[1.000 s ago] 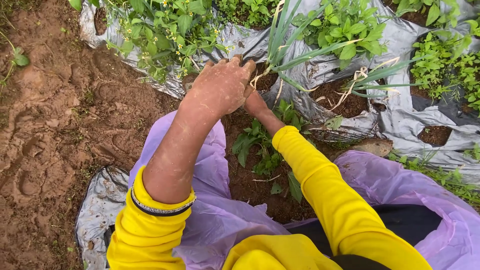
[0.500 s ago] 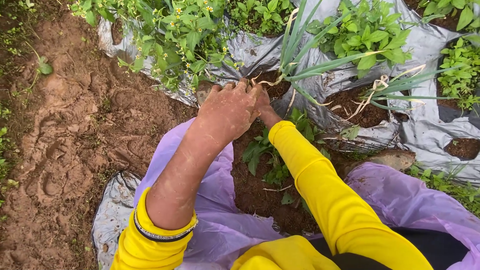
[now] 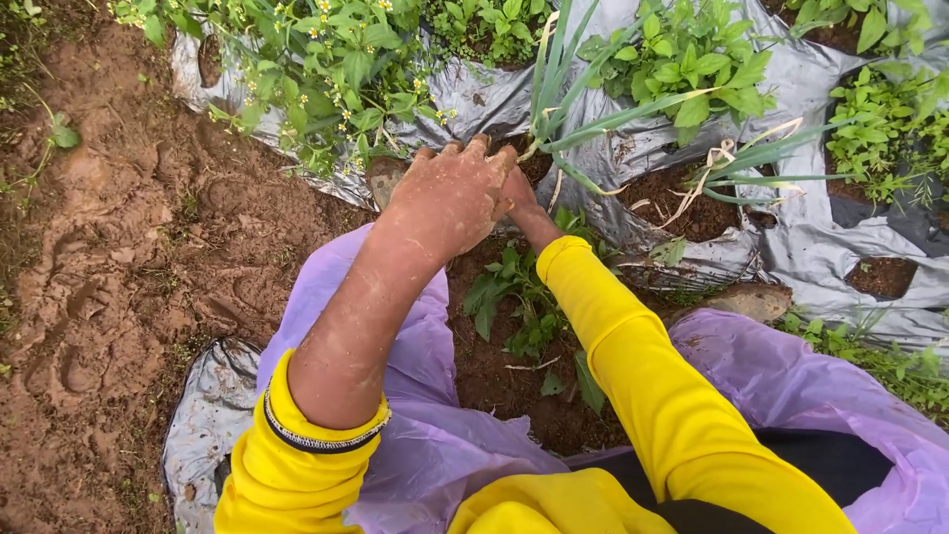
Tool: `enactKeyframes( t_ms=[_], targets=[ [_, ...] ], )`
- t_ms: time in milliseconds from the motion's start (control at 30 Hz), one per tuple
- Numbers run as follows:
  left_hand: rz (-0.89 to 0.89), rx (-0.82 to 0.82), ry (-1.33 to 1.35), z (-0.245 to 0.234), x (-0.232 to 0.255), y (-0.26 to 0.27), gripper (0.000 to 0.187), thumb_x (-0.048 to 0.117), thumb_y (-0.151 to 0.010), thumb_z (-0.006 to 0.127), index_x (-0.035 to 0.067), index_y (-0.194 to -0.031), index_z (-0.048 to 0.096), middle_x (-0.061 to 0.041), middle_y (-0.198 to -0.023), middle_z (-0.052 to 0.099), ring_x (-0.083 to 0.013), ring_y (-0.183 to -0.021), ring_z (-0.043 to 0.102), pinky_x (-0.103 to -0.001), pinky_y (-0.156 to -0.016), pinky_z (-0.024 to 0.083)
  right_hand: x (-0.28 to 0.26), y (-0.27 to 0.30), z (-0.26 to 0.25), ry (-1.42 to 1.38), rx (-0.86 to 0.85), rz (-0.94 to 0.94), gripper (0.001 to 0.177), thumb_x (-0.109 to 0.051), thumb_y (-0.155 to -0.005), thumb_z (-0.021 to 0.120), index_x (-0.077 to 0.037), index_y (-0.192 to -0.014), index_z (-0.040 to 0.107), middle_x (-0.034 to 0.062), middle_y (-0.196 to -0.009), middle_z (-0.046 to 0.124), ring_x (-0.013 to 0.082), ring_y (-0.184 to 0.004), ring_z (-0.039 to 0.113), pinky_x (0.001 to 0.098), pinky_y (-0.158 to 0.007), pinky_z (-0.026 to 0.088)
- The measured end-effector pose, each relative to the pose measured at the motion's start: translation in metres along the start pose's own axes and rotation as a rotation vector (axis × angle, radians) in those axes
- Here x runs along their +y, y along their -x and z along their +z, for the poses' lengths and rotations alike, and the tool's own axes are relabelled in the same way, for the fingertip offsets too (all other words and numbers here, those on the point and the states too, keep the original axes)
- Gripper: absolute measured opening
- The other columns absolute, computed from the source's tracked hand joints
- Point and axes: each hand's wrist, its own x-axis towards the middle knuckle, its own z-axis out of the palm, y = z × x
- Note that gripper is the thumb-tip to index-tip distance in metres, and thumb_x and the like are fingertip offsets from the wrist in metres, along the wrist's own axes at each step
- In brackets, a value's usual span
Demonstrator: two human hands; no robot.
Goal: The person sits on the ground in a garden and uses a small hand hoe to loosen the soil around plants. They then pull weeds from the soil by hand and place them aside.
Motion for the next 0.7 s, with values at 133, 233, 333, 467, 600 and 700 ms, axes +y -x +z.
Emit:
enactKeyframes(
  t_ms=[133,233,333,467,600,700],
  targets=[
    [-0.011,-0.022,-0.012,-0.008,0.001,0.007,0.043,0.034,-0.103,0.059,0.007,-0.137,0.058,-0.026,-0.137,0.058,-0.0443,-0.124,0.062,-0.065,-0.104,0.045,-0.021,0.022,-0.009,-0.018,-0.045,0.052,0.061,-0.024,-0.111,0.048,-0.005,-0.159,0.016,0.0127,-0.163,0.019,0.0289,-0.150,0.019,0.0321,-0.127,0.021],
    [-0.007,-0.007,-0.043,-0.004,-0.002,0.010,0.042,0.032,-0.100,0.062,0.007,-0.133,0.062,-0.023,-0.132,0.061,-0.0423,-0.119,0.065,-0.062,-0.103,0.046,-0.034,0.034,-0.011,-0.039,-0.101,0.122,0.066,-0.025,-0.111,0.048,-0.006,-0.164,0.012,0.0115,-0.170,0.015,0.0270,-0.156,0.015,0.0293,-0.132,0.019],
    [0.000,0.004,-0.034,-0.001,-0.005,0.013,0.043,0.031,-0.098,0.065,0.007,-0.133,0.063,-0.023,-0.128,0.062,-0.0415,-0.116,0.066,-0.062,-0.102,0.047,0.002,-0.051,0.037,-0.052,-0.160,0.187,0.072,-0.026,-0.112,0.047,-0.006,-0.168,0.008,0.0102,-0.176,0.010,0.0250,-0.162,0.011,0.0265,-0.136,0.016],
    [-0.002,0.012,-0.041,0.001,-0.007,0.017,0.044,0.032,-0.097,0.067,0.005,-0.132,0.065,-0.024,-0.131,0.061,-0.0417,-0.117,0.066,-0.061,-0.102,0.047,0.062,-0.293,0.093,0.117,0.533,-0.397,0.027,-0.026,-0.095,0.072,-0.006,-0.112,0.073,0.0190,-0.107,0.074,0.0402,-0.105,0.072,0.0513,-0.080,0.065],
    [0.003,0.047,-0.030,0.008,-0.011,0.018,0.047,0.034,-0.097,0.067,0.006,-0.135,0.063,-0.023,-0.127,0.062,-0.0422,-0.117,0.066,-0.061,-0.103,0.046,0.066,-0.320,0.100,0.171,0.672,-0.452,0.024,-0.042,-0.085,0.081,-0.021,-0.097,0.079,0.0057,-0.089,0.078,0.0296,-0.089,0.078,0.0470,-0.067,0.067],
    [0.000,0.041,-0.033,0.007,-0.012,0.018,0.049,0.034,-0.097,0.067,0.005,-0.137,0.062,-0.024,-0.129,0.062,-0.0427,-0.116,0.066,-0.061,-0.103,0.047,0.069,-0.325,0.096,0.058,0.660,-0.429,0.020,-0.049,-0.085,0.080,-0.040,-0.102,0.078,-0.0084,-0.096,0.078,0.0197,-0.096,0.077,0.0376,-0.077,0.066]
  ],
)
